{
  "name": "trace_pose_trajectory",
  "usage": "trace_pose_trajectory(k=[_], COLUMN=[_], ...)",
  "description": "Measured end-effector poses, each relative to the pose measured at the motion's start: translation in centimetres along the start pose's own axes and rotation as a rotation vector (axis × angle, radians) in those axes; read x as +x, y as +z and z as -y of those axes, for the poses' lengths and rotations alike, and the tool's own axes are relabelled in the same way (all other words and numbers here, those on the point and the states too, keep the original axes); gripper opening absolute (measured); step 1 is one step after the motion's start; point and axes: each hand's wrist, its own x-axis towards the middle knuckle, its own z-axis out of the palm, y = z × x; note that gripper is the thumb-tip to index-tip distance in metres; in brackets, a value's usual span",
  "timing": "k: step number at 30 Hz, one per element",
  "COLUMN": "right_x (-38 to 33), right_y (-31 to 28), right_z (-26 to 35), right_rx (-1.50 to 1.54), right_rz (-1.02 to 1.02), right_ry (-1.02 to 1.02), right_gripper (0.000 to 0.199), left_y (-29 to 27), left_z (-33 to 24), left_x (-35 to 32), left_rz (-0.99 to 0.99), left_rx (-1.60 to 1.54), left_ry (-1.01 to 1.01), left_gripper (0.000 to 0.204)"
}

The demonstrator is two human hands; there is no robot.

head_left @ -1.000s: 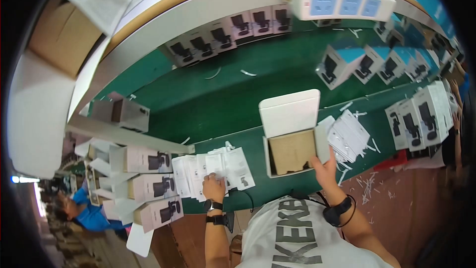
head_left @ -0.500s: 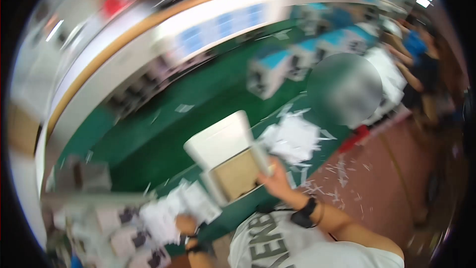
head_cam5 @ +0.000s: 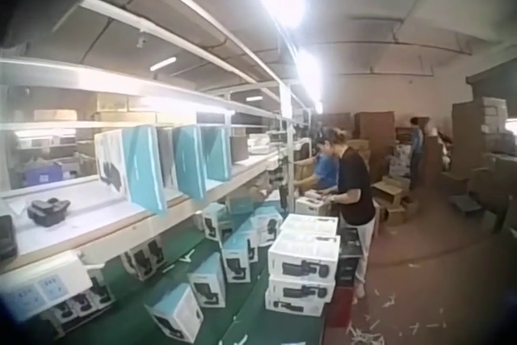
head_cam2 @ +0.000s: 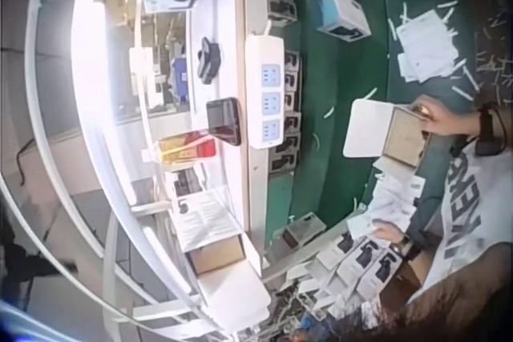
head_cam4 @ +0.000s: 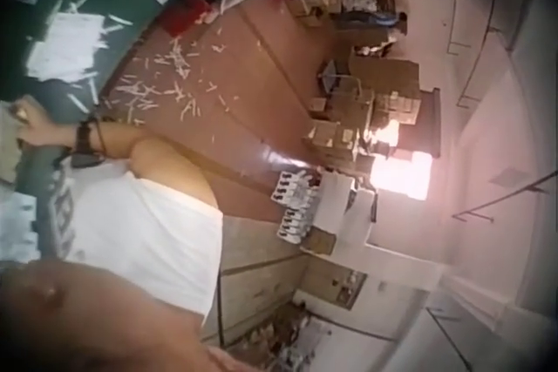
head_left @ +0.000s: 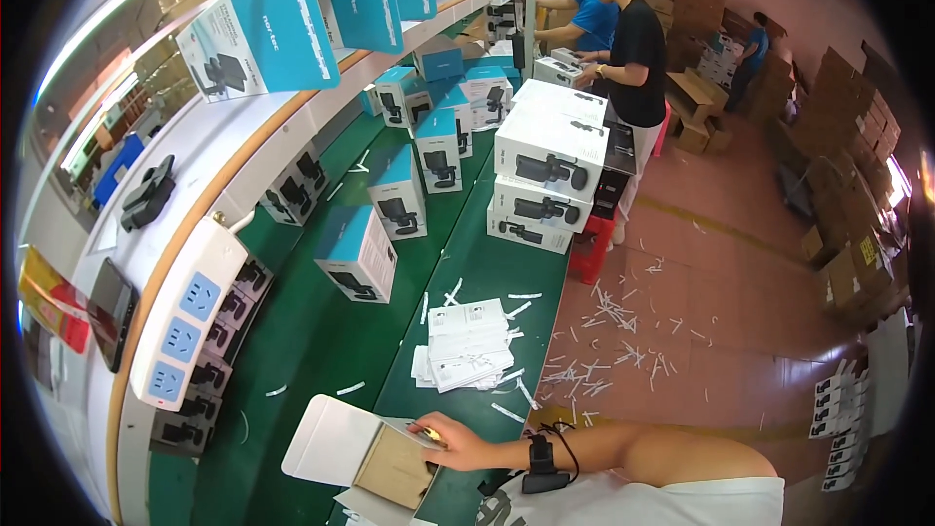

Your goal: The person places a manual into a white box, seals it with tape, and then places that box into a blue box which they also seal. This process is repeated with a second set of boxes.

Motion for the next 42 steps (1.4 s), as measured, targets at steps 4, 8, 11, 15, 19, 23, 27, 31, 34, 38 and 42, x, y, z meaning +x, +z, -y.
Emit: trace_pose_trajectory(k=[4,8,11,15,19,23,27,31,34,38,42], right_x=[0.6,0.6,0.6,0.7,0.4,0.7,1.4,2.8,4.6,3.2,1.8], right_y=[0.8,1.2,0.9,0.5,0.4,-0.5,-3.0,-5.1,-4.0,-0.1,2.1], right_z=[0.4,0.4,0.7,1.0,1.4,1.1,2.4,2.6,3.7,5.2,4.4], right_rx=[-0.013,-0.034,-0.015,0.005,0.011,-0.035,-0.067,0.272,0.252,-0.141,-0.266], right_rz=[0.038,0.063,0.068,0.079,0.097,0.111,0.27,0.51,0.381,0.251,0.176], right_ry=[0.005,0.003,0.02,0.054,0.077,0.06,-0.012,0.236,0.401,0.317,0.231], right_gripper=[0.054,0.054,0.053,0.054,0.055,0.055,0.057,0.061,0.064,0.065,0.066], left_y=[-3.8,-1.6,2.2,1.5,0.1,-1.1,0.2,1.2,1.7,-0.7,0.7], left_z=[-9.8,-17.1,-19.2,-22.3,-26.3,-25.9,-23.6,-22.6,-22.0,-26.6,-27.2], left_x=[-2.7,-5.1,-4.7,-5.2,-7.0,-6.3,-5.7,-6.3,-5.5,-5.4,-6.9], left_rz=[-0.135,-0.034,-0.004,-0.171,-0.084,-0.041,-0.055,0.189,0.203,0.18,0.346], left_rx=[-0.97,-0.154,-0.377,-0.009,-0.653,-0.28,-0.216,-0.54,-0.476,-0.132,0.094], left_ry=[0.006,0.738,0.7,0.942,0.688,0.87,0.802,0.384,0.487,0.962,0.97], left_gripper=[0.05,0.05,0.059,0.066,0.072,0.068,0.063,0.062,0.064,0.069,0.096])
